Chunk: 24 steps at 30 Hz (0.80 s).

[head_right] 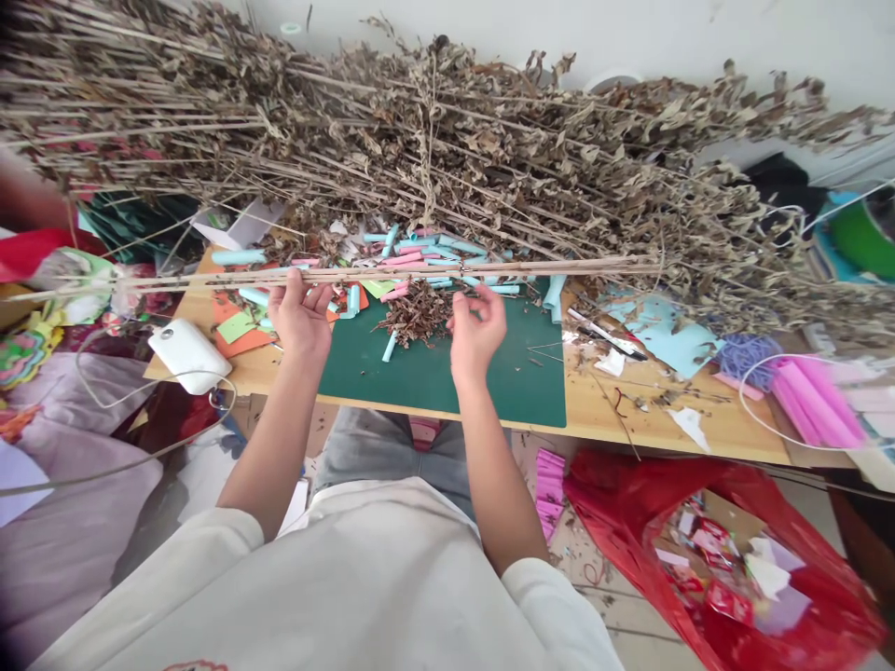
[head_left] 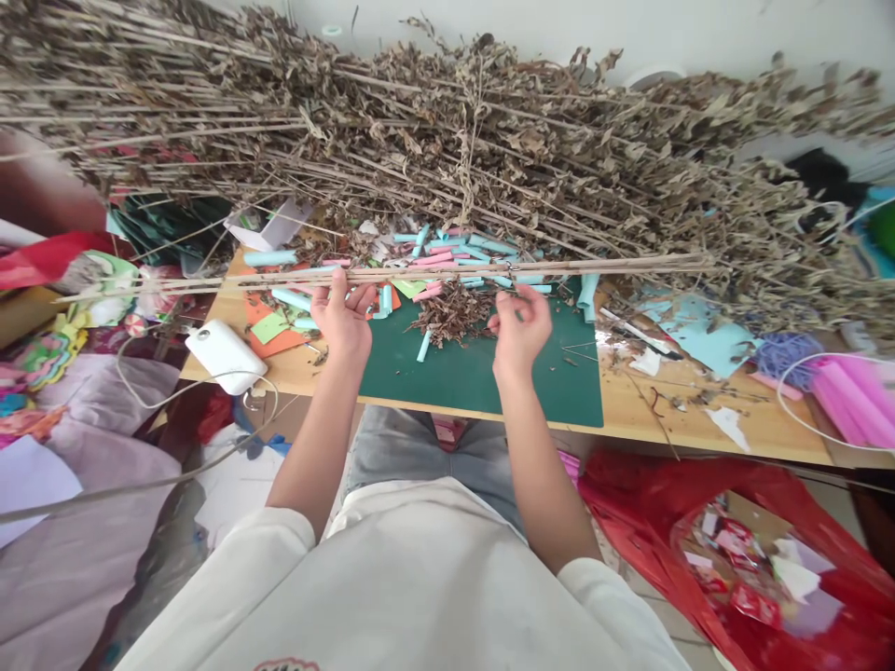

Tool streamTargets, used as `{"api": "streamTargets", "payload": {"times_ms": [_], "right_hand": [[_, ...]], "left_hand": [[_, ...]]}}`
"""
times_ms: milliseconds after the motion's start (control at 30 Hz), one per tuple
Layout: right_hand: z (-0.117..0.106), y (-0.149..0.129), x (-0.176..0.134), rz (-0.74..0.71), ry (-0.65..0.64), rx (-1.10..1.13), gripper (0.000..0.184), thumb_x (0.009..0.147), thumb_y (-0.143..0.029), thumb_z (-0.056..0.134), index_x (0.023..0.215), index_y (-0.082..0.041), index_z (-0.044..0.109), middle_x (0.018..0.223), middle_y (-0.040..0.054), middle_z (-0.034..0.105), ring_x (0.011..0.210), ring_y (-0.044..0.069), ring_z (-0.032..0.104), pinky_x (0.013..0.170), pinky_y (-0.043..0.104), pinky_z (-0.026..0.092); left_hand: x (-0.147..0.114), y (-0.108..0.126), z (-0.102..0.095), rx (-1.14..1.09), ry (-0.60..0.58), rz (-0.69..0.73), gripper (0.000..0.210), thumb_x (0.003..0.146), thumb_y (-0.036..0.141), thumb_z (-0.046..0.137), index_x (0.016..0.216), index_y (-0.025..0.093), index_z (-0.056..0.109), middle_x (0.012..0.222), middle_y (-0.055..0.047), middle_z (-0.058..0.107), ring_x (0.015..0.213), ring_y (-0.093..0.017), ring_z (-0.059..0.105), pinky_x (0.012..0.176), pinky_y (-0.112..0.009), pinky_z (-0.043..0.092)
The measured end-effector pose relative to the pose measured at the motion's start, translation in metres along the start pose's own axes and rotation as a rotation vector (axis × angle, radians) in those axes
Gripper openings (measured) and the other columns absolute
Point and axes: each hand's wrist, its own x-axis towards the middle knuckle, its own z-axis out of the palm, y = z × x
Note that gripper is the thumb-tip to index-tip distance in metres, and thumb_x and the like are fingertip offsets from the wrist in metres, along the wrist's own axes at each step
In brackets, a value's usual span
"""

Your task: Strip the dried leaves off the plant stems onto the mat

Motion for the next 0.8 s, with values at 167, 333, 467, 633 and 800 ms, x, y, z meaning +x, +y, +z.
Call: {"api": "streamTargets", "payload": {"times_ms": [167,333,467,633,800], "right_hand": [[-0.021,-0.016,0.023,0.038,0.017,0.196,0.066,0.066,-0.033,0.077,0.126,-0.031,0.049,0.107,-0.0044,0.062,0.058,0.004,0.062,0.056,0.020,0.053],[-0.021,-0.025,0.029,0.043,-0.024,0.252,0.031,0.070,-0.040,0.075,0.090,-0.020,0.064,0.084,-0.0040,0.066,0.058,0.004,0.061,0.055,0.017,0.051],[-0.018,-0.018,0.028,0.004,0.022,0.225,0.030,0.070,-0.043,0.075,0.080,-0.017,0.064,0.070,-0.0040,0.064,0.054,0.006,0.059,0.050,0.018,0.048],[-0.018,-0.006,0.023,-0.176,0.022,0.013,0.033,0.077,-0.050,0.068,0.082,-0.017,0.067,0.069,-0.0029,0.062,0.054,0.008,0.058,0.053,0.022,0.049],[-0.014,0.002,0.005,-0.406,-0.116,-0.408,0.035,0.090,-0.047,0.056,0.085,-0.017,0.072,0.075,0.0020,0.064,0.062,0.011,0.058,0.063,0.025,0.049]], "left_hand": [[0.003,-0.001,-0.004,0.023,-0.003,-0.001,0.027,0.082,0.036,0.071,0.082,0.021,0.049,0.072,0.005,0.063,0.060,-0.010,0.070,0.065,-0.021,0.060],[0.005,-0.001,-0.006,0.019,0.027,-0.021,0.025,0.082,0.034,0.070,0.085,0.021,0.049,0.070,0.005,0.062,0.060,-0.011,0.069,0.064,-0.021,0.059],[0.008,0.003,-0.011,0.013,0.041,-0.029,0.024,0.082,0.031,0.071,0.084,0.021,0.049,0.070,0.005,0.063,0.058,-0.009,0.068,0.063,-0.019,0.058],[0.011,0.004,-0.015,0.006,0.047,-0.040,0.026,0.082,0.032,0.072,0.082,0.020,0.049,0.068,0.006,0.061,0.059,-0.008,0.067,0.065,-0.018,0.058],[0.009,-0.002,-0.012,0.004,0.025,-0.025,0.027,0.082,0.032,0.071,0.079,0.021,0.047,0.069,0.006,0.062,0.060,-0.009,0.068,0.068,-0.020,0.060]]}}
